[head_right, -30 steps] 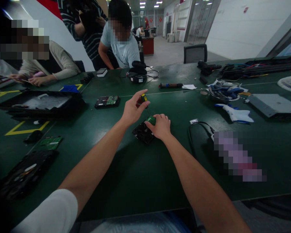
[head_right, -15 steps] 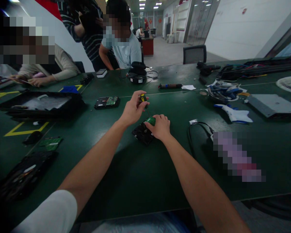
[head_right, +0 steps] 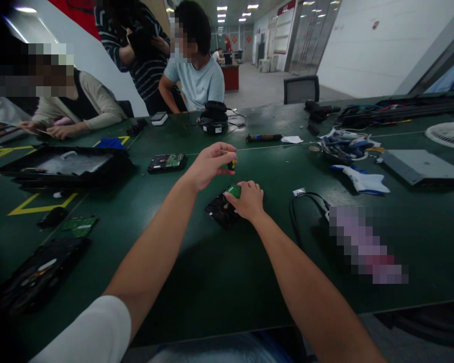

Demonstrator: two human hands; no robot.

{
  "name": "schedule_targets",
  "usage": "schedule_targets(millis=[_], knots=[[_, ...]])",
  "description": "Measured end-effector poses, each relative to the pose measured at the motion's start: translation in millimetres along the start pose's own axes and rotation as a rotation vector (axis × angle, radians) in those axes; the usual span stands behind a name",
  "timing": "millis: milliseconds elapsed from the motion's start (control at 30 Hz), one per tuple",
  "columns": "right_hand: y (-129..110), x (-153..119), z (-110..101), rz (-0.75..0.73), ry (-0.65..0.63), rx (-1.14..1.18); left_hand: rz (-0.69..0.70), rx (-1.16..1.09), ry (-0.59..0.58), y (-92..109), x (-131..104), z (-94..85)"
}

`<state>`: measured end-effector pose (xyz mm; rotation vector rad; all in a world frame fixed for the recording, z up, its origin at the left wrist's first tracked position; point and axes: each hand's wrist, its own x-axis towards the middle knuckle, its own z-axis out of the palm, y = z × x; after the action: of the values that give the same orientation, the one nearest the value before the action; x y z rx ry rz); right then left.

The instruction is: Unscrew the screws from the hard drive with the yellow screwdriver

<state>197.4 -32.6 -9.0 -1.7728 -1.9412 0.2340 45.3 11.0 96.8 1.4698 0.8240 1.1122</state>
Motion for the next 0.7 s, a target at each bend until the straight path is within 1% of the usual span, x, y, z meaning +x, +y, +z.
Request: schedule_targets(millis=[67,133,233,367,433,500,633,700], knots=[[0.3,-0.1,0.4,0.001,0.010,-0.005,-0.082,-0.093,-0.010,2.5,3.5,1.0],[0.7,-0.1,0.7,-0.002,0.013,-0.009,-0.105,-0.145,-0.015,2.4,6.7,0.9],[1.5,0.4,1.0,-0.004,0.003,-0.006,-0.103,-0.122,0.023,-0.3,10.5,-2.2],[2.1,1.4,2.5,-0.001,0.001,0.006,-0.087,-0.020,0.149,-3.4,13.3,-8.2],[2.1,1.7,3.1,0.004,0.004,0.003,-0.074,0.012,0.190,-4.1,13.8,-9.3],[1.8,1.5,3.3,0.006,0.003,-0.001,-0.076,0.018,0.201,-5.2,13.9,-8.7],[1.4,1.0,2.5,0.008,0.000,-0.001,-0.064,-0.040,0.179,-9.4,14.7,-5.8],[1.1,1.1,2.1,0.009,-0.006,-0.001,-0.059,-0.051,0.191,-11.6,15.9,-5.6]])
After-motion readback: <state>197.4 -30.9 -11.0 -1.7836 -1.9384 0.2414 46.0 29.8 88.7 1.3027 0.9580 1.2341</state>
